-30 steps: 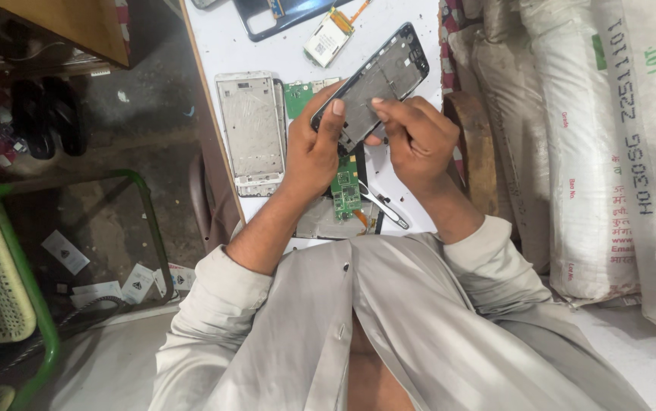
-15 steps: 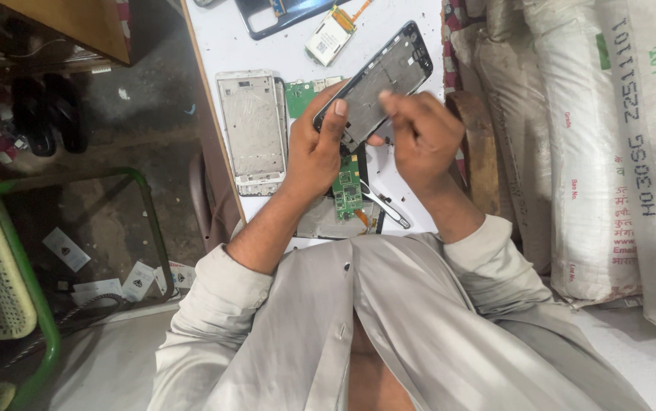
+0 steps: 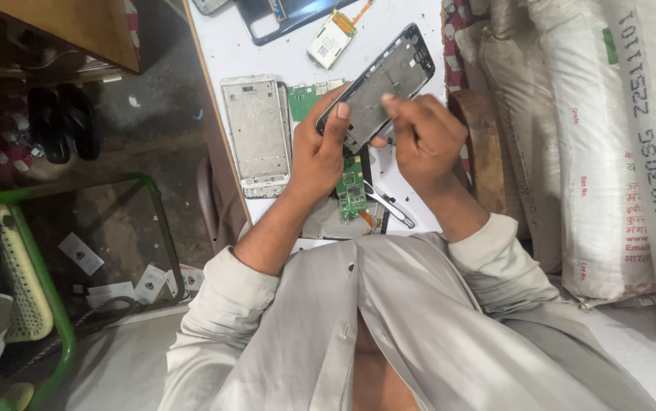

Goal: The person cleans the interior of a disassembled mobile phone chassis using a small brush and a screwdriver. They scrub the inside surfaces and edges, then use the screwdriver to scrape and pry at specific areas within the frame.

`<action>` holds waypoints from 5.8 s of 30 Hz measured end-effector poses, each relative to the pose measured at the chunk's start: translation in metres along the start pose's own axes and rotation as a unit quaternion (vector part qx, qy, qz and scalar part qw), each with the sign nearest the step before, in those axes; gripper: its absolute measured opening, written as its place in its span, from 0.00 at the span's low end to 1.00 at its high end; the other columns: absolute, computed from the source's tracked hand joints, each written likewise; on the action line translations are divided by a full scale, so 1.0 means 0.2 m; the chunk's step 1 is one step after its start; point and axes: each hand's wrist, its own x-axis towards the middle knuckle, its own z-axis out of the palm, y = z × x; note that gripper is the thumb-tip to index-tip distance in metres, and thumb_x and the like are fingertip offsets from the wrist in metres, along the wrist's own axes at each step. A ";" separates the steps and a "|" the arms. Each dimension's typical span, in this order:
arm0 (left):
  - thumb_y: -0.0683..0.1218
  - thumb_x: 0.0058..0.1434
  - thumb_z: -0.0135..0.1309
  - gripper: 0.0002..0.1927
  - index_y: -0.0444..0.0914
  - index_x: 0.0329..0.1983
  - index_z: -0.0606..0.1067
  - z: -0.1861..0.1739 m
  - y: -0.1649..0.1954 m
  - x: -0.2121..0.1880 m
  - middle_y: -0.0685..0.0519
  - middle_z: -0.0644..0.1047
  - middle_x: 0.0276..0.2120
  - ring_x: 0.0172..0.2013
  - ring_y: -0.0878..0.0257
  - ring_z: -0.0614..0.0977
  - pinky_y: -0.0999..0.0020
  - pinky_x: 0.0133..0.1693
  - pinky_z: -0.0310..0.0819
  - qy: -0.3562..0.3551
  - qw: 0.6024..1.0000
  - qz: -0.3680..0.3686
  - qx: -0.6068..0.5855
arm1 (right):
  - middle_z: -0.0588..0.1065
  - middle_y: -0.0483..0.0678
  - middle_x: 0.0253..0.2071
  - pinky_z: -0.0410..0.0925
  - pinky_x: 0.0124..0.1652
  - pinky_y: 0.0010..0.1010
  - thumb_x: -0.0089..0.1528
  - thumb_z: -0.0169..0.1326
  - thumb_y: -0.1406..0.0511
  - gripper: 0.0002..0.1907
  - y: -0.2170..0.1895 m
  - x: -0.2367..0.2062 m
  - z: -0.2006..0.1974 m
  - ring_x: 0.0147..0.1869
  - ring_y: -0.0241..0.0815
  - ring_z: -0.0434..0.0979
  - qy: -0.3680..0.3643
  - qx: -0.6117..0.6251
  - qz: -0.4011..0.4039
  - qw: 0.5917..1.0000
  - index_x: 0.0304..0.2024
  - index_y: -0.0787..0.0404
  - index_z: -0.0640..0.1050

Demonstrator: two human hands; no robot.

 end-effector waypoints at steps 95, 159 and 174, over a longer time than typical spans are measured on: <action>0.58 0.78 0.44 0.27 0.32 0.64 0.72 0.00 -0.05 -0.01 0.51 0.79 0.49 0.47 0.69 0.77 0.73 0.52 0.73 0.026 0.998 0.050 0.034 | 0.74 0.49 0.33 0.71 0.33 0.26 0.69 0.54 0.80 0.12 -0.01 -0.01 0.00 0.34 0.36 0.76 -0.026 0.071 0.019 0.997 0.51 0.64 0.79; 0.56 0.75 0.45 0.26 0.29 0.63 0.70 0.02 -0.03 0.00 0.51 0.81 0.42 0.39 0.70 0.82 0.75 0.42 0.79 -0.007 0.997 0.001 -0.074 | 0.76 0.51 0.32 0.64 0.31 0.28 0.69 0.59 0.72 0.04 0.00 -0.01 0.00 0.32 0.39 0.75 -0.007 0.030 -0.015 0.999 0.46 0.67 0.79; 0.59 0.76 0.44 0.28 0.32 0.63 0.73 0.02 -0.01 -0.01 0.55 0.80 0.38 0.37 0.73 0.77 0.77 0.40 0.74 0.015 0.999 0.021 0.019 | 0.75 0.50 0.33 0.65 0.33 0.28 0.71 0.59 0.74 0.04 0.00 -0.01 0.00 0.33 0.39 0.75 -0.015 0.038 -0.014 0.999 0.48 0.66 0.79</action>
